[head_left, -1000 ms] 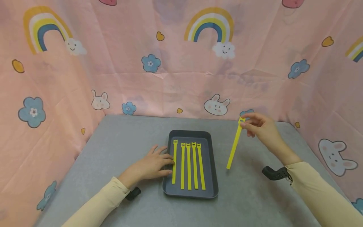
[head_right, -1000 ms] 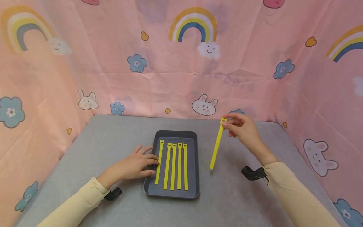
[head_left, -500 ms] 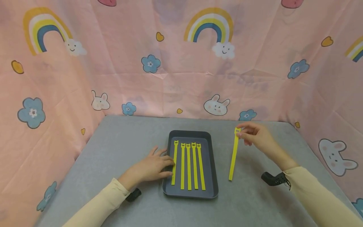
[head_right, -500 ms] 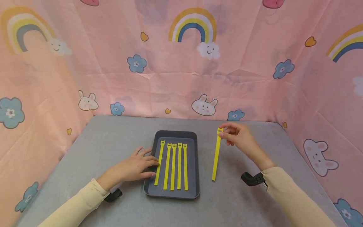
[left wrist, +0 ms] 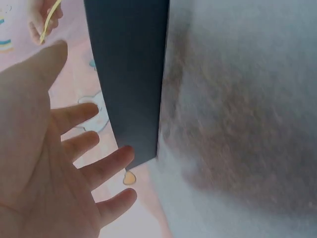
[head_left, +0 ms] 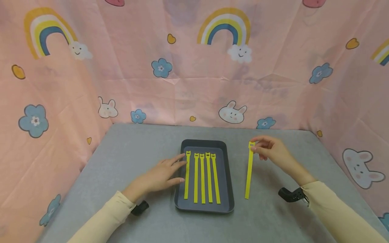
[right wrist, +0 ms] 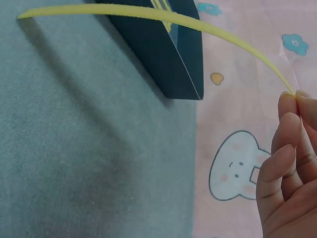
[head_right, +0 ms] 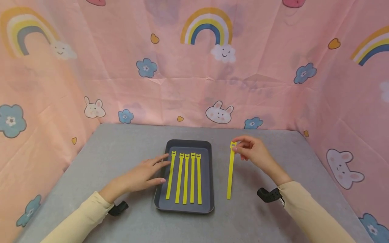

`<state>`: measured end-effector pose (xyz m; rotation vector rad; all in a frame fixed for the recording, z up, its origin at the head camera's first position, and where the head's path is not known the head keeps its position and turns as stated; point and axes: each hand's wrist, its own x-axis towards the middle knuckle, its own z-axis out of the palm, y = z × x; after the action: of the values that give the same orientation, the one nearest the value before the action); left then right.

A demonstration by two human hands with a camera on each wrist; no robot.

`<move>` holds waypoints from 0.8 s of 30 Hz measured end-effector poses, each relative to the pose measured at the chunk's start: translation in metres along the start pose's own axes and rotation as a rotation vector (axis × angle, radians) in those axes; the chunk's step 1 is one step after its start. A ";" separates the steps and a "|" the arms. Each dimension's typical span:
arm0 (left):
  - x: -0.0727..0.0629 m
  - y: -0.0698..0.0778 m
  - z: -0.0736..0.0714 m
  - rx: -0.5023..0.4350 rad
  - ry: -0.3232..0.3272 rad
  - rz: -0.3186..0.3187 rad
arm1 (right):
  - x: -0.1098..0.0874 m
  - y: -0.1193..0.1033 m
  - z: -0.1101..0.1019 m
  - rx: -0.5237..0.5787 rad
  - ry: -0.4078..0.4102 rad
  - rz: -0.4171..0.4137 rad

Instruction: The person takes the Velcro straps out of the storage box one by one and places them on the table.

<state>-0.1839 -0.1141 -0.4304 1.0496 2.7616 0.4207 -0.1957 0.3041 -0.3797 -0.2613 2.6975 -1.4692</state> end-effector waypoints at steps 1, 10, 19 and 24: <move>-0.001 -0.001 -0.001 -0.006 0.005 -0.015 | 0.000 0.000 0.000 0.003 -0.001 -0.003; -0.005 -0.008 0.000 -0.027 0.002 -0.069 | -0.006 -0.002 0.002 0.008 -0.006 -0.020; -0.006 -0.011 0.002 -0.020 -0.017 -0.061 | -0.021 -0.012 0.002 0.031 -0.020 -0.032; -0.007 -0.011 0.001 -0.029 -0.025 -0.061 | -0.027 -0.014 0.000 0.028 -0.025 -0.046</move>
<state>-0.1850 -0.1260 -0.4346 0.9540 2.7488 0.4353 -0.1674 0.3018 -0.3685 -0.3402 2.6660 -1.5045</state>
